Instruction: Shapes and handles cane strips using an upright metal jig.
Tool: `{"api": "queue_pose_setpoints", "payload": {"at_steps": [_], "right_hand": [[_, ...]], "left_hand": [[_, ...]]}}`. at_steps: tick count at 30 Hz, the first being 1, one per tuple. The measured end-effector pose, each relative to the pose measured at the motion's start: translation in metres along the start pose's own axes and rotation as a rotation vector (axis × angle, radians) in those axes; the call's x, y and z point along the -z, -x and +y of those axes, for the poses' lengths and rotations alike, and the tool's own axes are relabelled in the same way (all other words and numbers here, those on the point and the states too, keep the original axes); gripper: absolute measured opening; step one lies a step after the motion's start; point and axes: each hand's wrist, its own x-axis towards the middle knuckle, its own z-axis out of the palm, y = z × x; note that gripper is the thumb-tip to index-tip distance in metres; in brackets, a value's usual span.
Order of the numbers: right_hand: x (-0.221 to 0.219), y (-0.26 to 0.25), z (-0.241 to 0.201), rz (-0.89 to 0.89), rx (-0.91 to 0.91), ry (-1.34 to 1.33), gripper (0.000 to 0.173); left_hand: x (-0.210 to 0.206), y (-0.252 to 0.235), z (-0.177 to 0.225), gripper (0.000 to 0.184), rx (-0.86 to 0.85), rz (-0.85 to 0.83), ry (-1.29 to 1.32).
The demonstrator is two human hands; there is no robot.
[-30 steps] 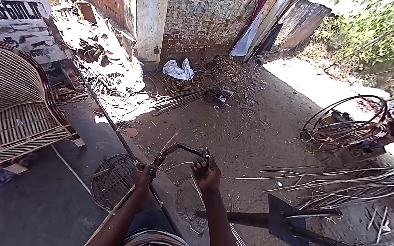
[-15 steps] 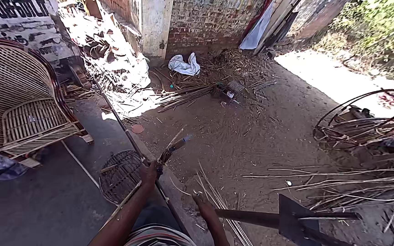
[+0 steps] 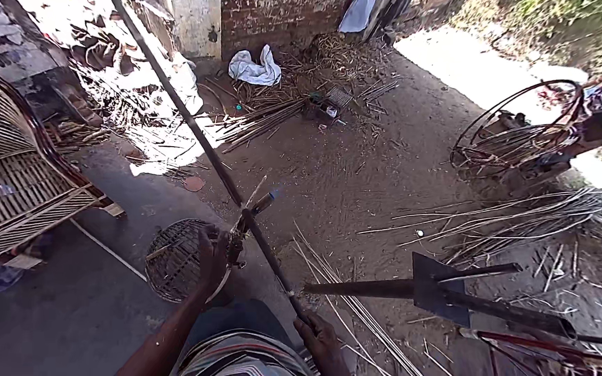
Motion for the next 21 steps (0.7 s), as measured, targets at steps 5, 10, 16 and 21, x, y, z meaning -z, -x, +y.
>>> {"api": "queue_pose_setpoints", "payload": {"at_steps": [5,10,16,21], "right_hand": [[0.01,0.021,0.003,0.185,-0.027,-0.139,0.038],[0.015,0.025,0.001,0.263,-0.098,-0.26,0.033],[0.017,0.018,0.014,0.36,-0.2,-0.175,0.037],[0.014,0.008,0.023,0.308,-0.263,-0.246,0.039]], "left_hand": [[-0.031,-0.016,-0.096,0.067,0.158,-0.472,-0.288],[-0.019,-0.014,-0.063,0.042,0.006,-0.402,-0.534],[0.03,-0.041,-0.042,0.04,-0.028,-0.441,-0.793],[0.032,-0.05,-0.065,0.043,-0.107,-0.498,-0.686]]}}
